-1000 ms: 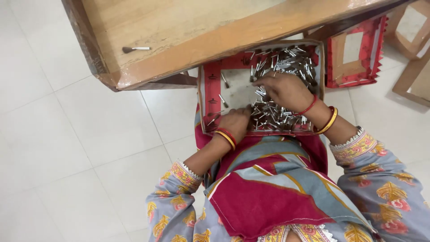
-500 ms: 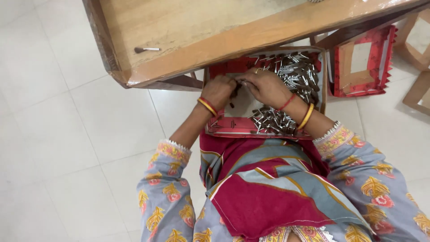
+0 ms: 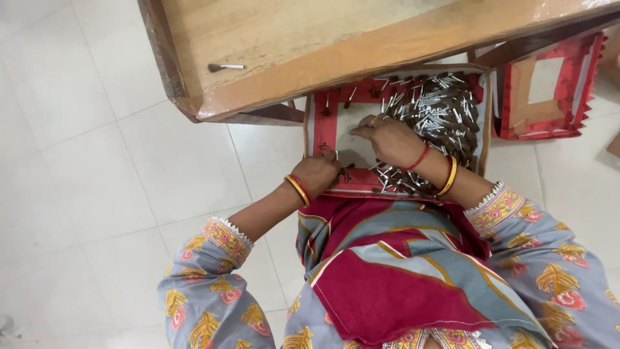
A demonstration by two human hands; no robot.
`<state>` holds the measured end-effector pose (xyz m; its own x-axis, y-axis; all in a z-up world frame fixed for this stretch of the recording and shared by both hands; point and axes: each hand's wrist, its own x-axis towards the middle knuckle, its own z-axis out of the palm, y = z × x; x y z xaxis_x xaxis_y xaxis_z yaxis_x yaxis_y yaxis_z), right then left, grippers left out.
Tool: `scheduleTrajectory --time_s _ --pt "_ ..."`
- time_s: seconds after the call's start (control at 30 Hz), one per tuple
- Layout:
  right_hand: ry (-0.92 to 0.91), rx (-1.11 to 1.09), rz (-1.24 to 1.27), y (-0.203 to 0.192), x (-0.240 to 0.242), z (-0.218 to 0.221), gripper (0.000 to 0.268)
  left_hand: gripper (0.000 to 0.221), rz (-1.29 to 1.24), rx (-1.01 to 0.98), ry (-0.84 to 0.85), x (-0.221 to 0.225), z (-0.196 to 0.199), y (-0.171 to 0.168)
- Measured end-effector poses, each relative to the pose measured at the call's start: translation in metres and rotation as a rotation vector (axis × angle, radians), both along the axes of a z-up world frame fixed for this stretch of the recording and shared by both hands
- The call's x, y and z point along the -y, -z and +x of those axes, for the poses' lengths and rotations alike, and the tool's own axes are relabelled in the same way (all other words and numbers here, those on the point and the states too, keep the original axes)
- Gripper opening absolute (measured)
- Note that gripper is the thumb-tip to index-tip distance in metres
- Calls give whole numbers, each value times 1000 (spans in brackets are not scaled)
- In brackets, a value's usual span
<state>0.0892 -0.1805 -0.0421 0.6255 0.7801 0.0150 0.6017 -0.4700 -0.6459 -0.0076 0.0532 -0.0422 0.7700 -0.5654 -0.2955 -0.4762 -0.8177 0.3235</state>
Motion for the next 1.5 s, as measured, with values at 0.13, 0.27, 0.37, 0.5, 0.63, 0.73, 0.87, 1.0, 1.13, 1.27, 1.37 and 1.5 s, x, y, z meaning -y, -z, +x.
scheduleTrajectory --time_s 0.13,0.27,0.37,0.5,0.63,0.73,0.87,1.0,1.13,1.27,1.37,1.5 --pt "-4 41 -17 -17 4 -5 50 16 9 84 23 0 -14 25" --pt "-41 19 21 -31 6 -11 52 18 72 243 31 7 -9 49" --pt "-62 60 132 -52 1 -21 50 23 43 181 -57 12 10 7" --pt "-112 301 407 -89 -11 -35 100 30 -523 -281 -491 25 33 10" --pt "-149 289 448 -51 -1 -30 131 25 -1506 -1006 -901 73 33 85" --pt "-32 124 261 -27 15 -24 125 31 -1853 -1152 -825 93 30 100" --pt "77 -55 118 -56 11 -27 122 35 -1832 -952 -716 102 36 125" --pt "89 -123 191 -37 21 -29 116 39 -1828 -967 -694 100 27 110" --pt "4 42 352 -43 16 -27 121 48 -1854 -1017 -739 92 21 65" --pt "-27 -90 258 -62 17 -20 108 64 -1753 -882 -779 87 24 29" --pt "-36 -111 366 -54 26 -16 82 71 -1549 -580 -806 86 25 7" --pt "126 32 288 -52 28 -18 41 73 -1242 -393 -934 86 28 -7"
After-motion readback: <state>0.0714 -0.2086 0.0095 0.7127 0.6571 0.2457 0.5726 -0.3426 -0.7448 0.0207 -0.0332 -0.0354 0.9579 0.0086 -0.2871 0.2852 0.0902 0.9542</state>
